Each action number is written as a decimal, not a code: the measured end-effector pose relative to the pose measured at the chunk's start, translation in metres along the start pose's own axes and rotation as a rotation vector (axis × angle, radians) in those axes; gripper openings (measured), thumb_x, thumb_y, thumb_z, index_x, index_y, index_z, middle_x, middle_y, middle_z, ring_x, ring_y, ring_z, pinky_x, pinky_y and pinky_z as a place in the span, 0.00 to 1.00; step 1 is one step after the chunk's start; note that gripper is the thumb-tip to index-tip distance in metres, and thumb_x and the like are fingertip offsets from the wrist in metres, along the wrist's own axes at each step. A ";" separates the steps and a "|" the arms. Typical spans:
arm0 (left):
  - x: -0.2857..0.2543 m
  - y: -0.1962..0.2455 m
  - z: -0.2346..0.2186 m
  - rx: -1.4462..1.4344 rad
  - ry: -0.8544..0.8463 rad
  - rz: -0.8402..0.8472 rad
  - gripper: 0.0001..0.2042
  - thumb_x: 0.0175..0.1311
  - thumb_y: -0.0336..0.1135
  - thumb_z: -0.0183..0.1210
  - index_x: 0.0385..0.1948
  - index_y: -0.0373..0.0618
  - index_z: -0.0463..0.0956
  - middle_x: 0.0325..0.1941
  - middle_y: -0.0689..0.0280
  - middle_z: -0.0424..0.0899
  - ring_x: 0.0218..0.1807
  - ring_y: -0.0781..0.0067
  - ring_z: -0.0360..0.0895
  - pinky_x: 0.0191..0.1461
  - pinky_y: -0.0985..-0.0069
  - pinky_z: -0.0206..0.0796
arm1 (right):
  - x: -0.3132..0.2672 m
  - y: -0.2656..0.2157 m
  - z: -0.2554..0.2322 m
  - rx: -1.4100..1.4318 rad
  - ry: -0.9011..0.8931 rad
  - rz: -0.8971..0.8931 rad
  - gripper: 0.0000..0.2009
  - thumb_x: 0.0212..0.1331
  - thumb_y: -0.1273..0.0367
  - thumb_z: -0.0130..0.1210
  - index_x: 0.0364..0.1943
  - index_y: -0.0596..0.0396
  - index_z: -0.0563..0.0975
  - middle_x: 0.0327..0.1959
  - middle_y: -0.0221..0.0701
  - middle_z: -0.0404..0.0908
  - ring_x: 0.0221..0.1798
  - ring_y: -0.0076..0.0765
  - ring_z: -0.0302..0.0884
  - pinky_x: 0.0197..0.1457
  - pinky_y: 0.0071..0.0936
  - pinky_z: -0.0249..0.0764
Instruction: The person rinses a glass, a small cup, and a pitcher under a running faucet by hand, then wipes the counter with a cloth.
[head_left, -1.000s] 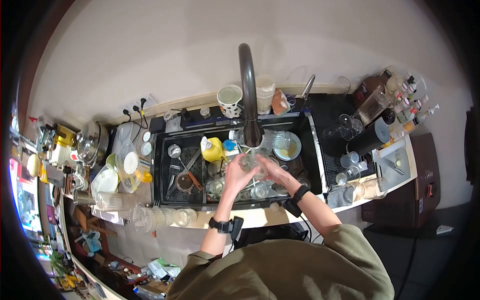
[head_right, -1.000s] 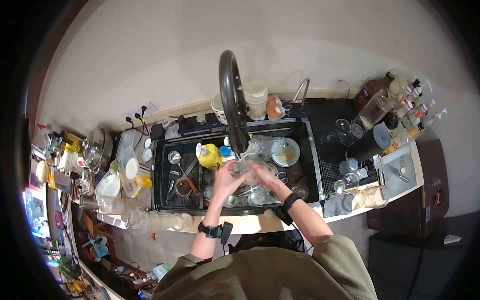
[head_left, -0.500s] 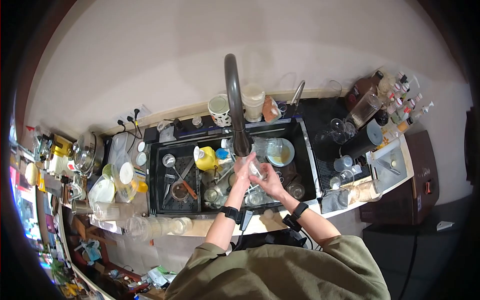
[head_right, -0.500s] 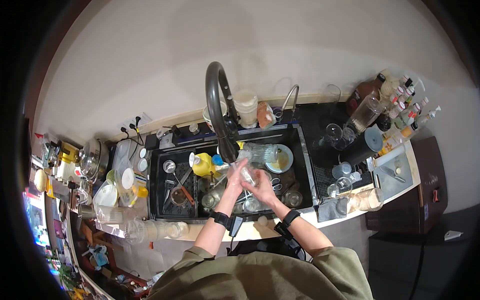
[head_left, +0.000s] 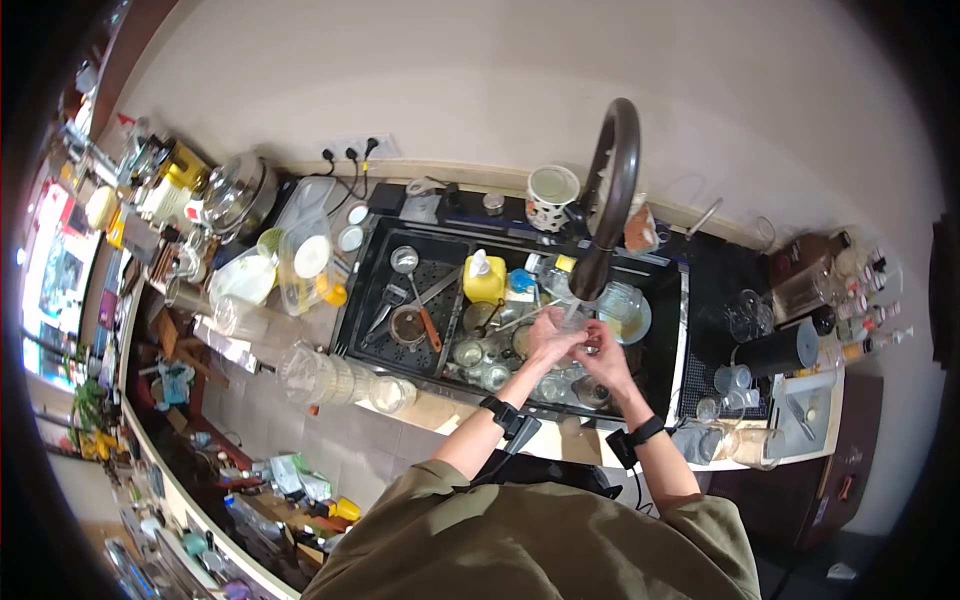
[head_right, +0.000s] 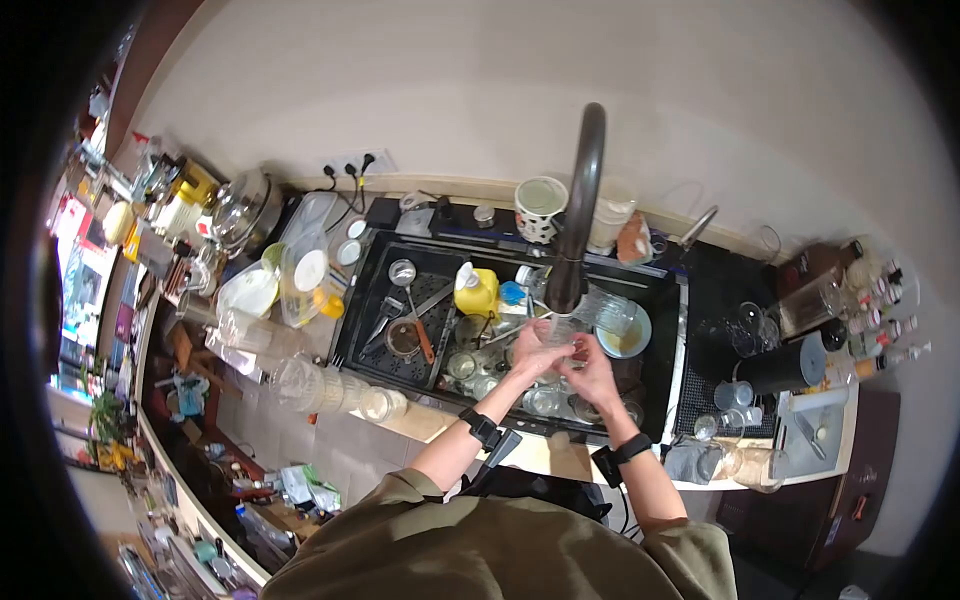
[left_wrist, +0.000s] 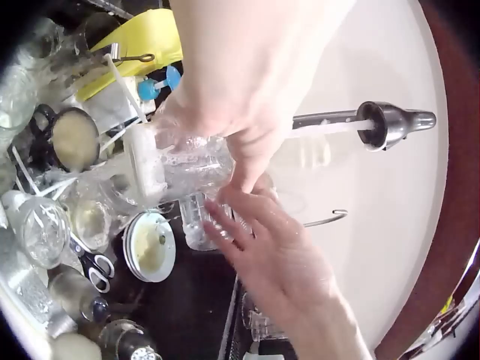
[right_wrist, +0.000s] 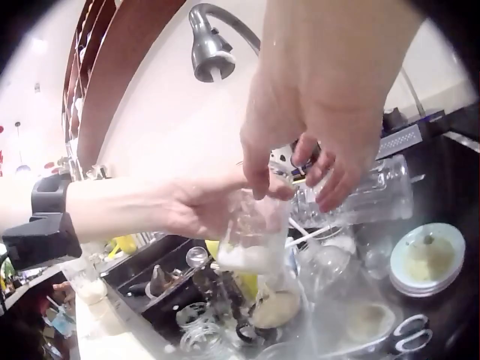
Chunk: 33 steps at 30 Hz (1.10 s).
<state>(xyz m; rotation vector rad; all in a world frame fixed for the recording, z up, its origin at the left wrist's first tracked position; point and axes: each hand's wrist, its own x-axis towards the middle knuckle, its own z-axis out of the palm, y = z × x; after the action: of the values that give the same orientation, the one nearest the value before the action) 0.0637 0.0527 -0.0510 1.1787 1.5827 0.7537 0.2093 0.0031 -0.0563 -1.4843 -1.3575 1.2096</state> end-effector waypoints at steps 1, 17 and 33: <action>0.004 -0.009 0.002 -0.006 -0.014 0.075 0.37 0.29 0.41 0.75 0.49 0.39 0.71 0.40 0.59 0.83 0.43 0.64 0.81 0.49 0.72 0.73 | 0.002 -0.019 -0.002 0.012 -0.004 -0.018 0.30 0.45 0.69 0.68 0.54 0.54 0.68 0.45 0.33 0.76 0.50 0.30 0.76 0.48 0.31 0.75; -0.002 0.017 -0.022 0.362 0.010 0.642 0.18 0.46 0.33 0.62 0.41 0.41 0.70 0.36 0.49 0.79 0.41 0.42 0.77 0.43 0.57 0.69 | 0.052 -0.081 0.029 -0.384 -0.208 0.100 0.34 0.66 0.45 0.26 0.61 0.57 0.69 0.64 0.48 0.67 0.66 0.55 0.63 0.70 0.40 0.55; 0.009 0.023 -0.022 -0.448 -0.628 0.034 0.23 0.44 0.24 0.69 0.47 0.41 0.73 0.41 0.64 0.82 0.42 0.74 0.79 0.46 0.76 0.72 | 0.030 -0.051 -0.019 0.038 -0.044 -0.016 0.17 0.65 0.60 0.54 0.26 0.59 0.81 0.24 0.28 0.83 0.27 0.30 0.78 0.32 0.29 0.72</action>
<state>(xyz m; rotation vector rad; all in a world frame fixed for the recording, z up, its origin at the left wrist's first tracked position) 0.0505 0.0702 -0.0262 0.9772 0.8235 0.6313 0.2145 0.0410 -0.0073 -1.4249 -1.3659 1.2581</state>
